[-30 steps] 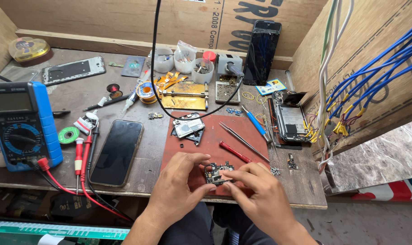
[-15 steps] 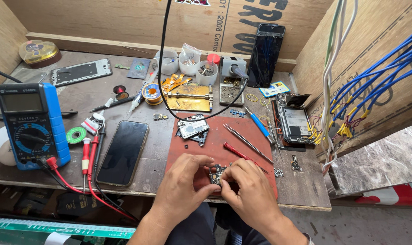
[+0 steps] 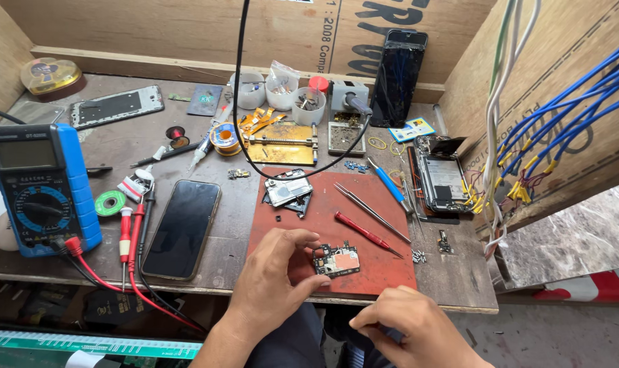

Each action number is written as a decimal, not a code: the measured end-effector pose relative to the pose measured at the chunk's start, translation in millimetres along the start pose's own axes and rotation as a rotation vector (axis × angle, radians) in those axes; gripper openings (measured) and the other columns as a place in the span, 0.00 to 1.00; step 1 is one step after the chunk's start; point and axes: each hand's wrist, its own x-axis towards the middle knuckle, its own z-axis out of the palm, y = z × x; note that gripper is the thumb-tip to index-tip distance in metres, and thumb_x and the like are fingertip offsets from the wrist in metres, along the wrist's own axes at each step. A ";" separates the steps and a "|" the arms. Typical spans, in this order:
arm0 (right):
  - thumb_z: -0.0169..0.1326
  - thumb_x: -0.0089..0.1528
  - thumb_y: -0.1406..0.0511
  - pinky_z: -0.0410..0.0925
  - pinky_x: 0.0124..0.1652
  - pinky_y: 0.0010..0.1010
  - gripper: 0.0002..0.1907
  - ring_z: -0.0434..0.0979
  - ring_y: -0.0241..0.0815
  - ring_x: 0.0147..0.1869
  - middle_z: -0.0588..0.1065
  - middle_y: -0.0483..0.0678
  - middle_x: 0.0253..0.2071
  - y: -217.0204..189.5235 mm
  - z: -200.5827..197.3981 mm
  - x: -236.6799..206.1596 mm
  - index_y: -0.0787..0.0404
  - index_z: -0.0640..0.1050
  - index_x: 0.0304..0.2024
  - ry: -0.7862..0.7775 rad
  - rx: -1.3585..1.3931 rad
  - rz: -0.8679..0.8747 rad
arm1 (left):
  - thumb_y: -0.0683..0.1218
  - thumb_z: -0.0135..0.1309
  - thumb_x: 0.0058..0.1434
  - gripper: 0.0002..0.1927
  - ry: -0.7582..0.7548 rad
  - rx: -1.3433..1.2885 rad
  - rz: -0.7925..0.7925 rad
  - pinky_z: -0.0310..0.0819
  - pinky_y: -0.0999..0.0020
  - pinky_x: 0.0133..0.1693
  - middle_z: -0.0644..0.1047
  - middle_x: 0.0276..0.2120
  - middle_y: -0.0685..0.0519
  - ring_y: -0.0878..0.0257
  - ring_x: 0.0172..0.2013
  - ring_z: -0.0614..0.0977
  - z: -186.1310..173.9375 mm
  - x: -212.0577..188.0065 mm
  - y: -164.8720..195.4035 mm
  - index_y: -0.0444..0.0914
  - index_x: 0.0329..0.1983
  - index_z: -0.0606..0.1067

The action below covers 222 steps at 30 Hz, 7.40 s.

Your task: The person disassembles a smartphone at a repair bench, prying off the back cover and lifting out the internal board. They use a screwdriver and tweezers to work on the phone motherboard, briefly plug a power adapter into a wall socket, and continue manipulating components on the board with tweezers.

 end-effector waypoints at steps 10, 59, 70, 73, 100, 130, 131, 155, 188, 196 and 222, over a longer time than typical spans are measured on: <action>0.63 0.56 0.66 0.74 0.37 0.31 0.11 0.82 0.43 0.38 0.80 0.48 0.36 -23.6 15.7 51.1 0.61 0.83 0.41 0.279 -0.057 0.179 | 0.44 0.72 0.45 0.31 -0.009 0.013 -0.014 0.78 0.61 0.44 0.79 0.41 0.52 0.57 0.42 0.84 0.1 -0.6 0.0 0.41 0.52 0.72; 0.68 0.54 0.70 0.75 0.32 0.25 0.06 0.84 0.35 0.32 0.79 0.45 0.28 8.3 28.2 -26.3 0.61 0.84 0.33 0.060 0.130 0.135 | 0.44 0.73 0.45 0.32 -0.015 0.012 -0.023 0.77 0.61 0.47 0.78 0.41 0.53 0.57 0.45 0.82 -0.7 -0.2 -0.8 0.42 0.54 0.72; 0.60 0.46 0.76 0.75 0.36 0.28 0.07 0.84 0.38 0.37 0.78 0.46 0.31 -9.6 -7.6 -9.9 0.63 0.77 0.24 0.240 0.021 0.129 | 0.43 0.70 0.46 0.31 -0.008 0.044 -0.055 0.76 0.61 0.48 0.77 0.41 0.51 0.57 0.45 0.81 -0.1 0.1 0.3 0.41 0.54 0.71; 0.59 0.50 0.74 0.74 0.35 0.27 0.04 0.83 0.36 0.37 0.82 0.45 0.32 -14.8 -24.5 8.0 0.64 0.77 0.26 0.324 -0.005 0.214 | 0.43 0.70 0.47 0.30 0.002 0.072 -0.042 0.74 0.59 0.49 0.78 0.41 0.51 0.55 0.45 0.81 -0.6 1.2 1.7 0.41 0.54 0.72; 0.47 0.61 0.75 0.62 0.27 0.25 0.16 0.67 0.38 0.34 0.70 0.52 0.40 18.9 -57.2 34.2 0.66 0.79 0.51 0.414 1.215 0.440 | 0.47 0.68 0.48 0.30 -0.300 0.114 0.054 0.69 0.55 0.48 0.76 0.44 0.52 0.50 0.47 0.76 -18.2 35.8 9.0 0.42 0.55 0.73; 0.67 0.58 0.72 0.77 0.44 0.39 0.09 0.81 0.45 0.44 0.79 0.49 0.37 18.2 -40.4 -3.4 0.60 0.80 0.39 0.046 0.455 0.205 | 0.45 0.68 0.48 0.34 -0.247 -0.052 0.075 0.71 0.55 0.46 0.75 0.44 0.51 0.51 0.46 0.78 -15.0 33.5 -7.0 0.42 0.59 0.69; 0.67 0.57 0.72 0.78 0.44 0.37 0.09 0.81 0.44 0.43 0.79 0.49 0.36 15.6 -37.6 -4.4 0.59 0.81 0.38 0.074 0.432 0.216 | 0.46 0.69 0.48 0.34 -0.251 -0.042 0.072 0.71 0.55 0.46 0.75 0.44 0.51 0.51 0.45 0.78 -15.1 33.4 -6.7 0.43 0.59 0.69; 0.65 0.55 0.69 0.75 0.41 0.31 0.10 0.81 0.41 0.39 0.81 0.50 0.34 3.8 -15.2 4.8 0.65 0.82 0.39 0.201 0.252 0.141 | 0.48 0.67 0.51 0.33 -0.249 0.035 0.073 0.70 0.54 0.50 0.76 0.48 0.53 0.50 0.49 0.77 -14.9 30.8 -3.4 0.43 0.60 0.69; 0.65 0.55 0.72 0.66 0.30 0.20 0.07 0.76 0.29 0.31 0.81 0.46 0.31 -9.8 0.0 21.7 0.65 0.84 0.37 0.396 0.008 0.327 | 0.47 0.70 0.47 0.34 -0.227 0.082 -0.007 0.75 0.58 0.49 0.80 0.41 0.53 0.56 0.45 0.81 -11.6 28.8 6.4 0.43 0.58 0.73; 0.65 0.55 0.73 0.70 0.32 0.19 0.07 0.78 0.29 0.32 0.81 0.46 0.32 -12.3 2.7 23.2 0.66 0.84 0.37 0.410 0.077 0.402 | 0.46 0.70 0.47 0.33 -0.212 0.053 0.002 0.75 0.59 0.49 0.81 0.41 0.52 0.55 0.46 0.81 -11.4 29.0 5.2 0.43 0.57 0.73; 0.65 0.54 0.74 0.75 0.42 0.27 0.09 0.84 0.40 0.40 0.81 0.49 0.36 -23.0 19.1 24.5 0.63 0.81 0.37 0.512 -0.188 0.131 | 0.45 0.71 0.46 0.28 -0.209 0.066 0.011 0.75 0.58 0.48 0.81 0.40 0.52 0.54 0.46 0.81 -10.6 28.4 4.5 0.39 0.50 0.74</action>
